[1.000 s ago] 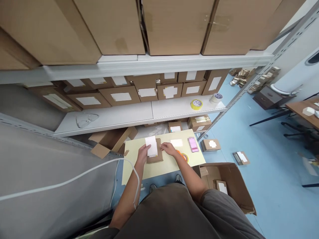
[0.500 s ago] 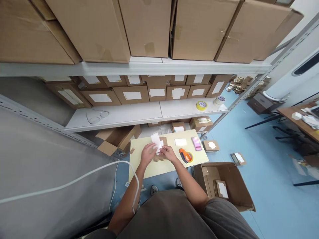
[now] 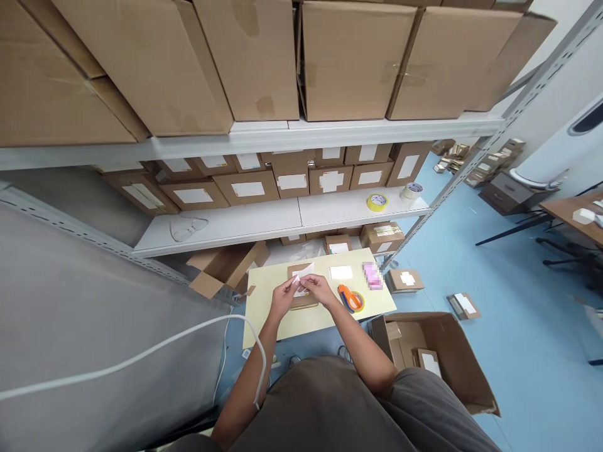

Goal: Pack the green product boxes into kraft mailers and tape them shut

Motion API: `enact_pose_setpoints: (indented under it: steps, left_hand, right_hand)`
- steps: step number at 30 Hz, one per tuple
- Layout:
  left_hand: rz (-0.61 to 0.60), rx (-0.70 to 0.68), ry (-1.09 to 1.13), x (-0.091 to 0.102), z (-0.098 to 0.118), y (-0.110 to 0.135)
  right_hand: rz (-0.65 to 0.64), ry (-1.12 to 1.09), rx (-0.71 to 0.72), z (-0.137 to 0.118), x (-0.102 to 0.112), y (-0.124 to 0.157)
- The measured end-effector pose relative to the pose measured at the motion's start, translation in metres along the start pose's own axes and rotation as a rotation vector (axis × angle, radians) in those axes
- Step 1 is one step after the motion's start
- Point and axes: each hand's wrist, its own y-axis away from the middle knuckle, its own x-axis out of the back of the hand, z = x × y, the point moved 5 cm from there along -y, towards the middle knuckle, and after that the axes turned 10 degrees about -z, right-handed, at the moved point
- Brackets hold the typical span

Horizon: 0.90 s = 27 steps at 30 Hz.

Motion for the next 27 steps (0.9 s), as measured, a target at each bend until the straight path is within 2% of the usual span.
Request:
enact_pose_setpoints:
  steps: [10,17,23,27]
  left_hand:
    - [-0.002,-0.001,-0.022,-0.020,0.002,-0.003]
    - [0.138,-0.023,-0.080,-0.023,0.006,-0.001]
    - [0.058,0.002,-0.058,-0.030,0.012,-0.002]
    - [0.102,0.038,0.036,-0.031,0.008,-0.006]
  right_hand:
    - [0.004,-0.001,0.026,-0.010,0.013,0.000]
    - [0.000,0.001,0.035,-0.015,0.018,0.002]
    - [-0.025,0.077,0.077,-0.025,0.020,0.005]
    - [-0.034,0.123,0.094,-0.031,0.024,0.010]
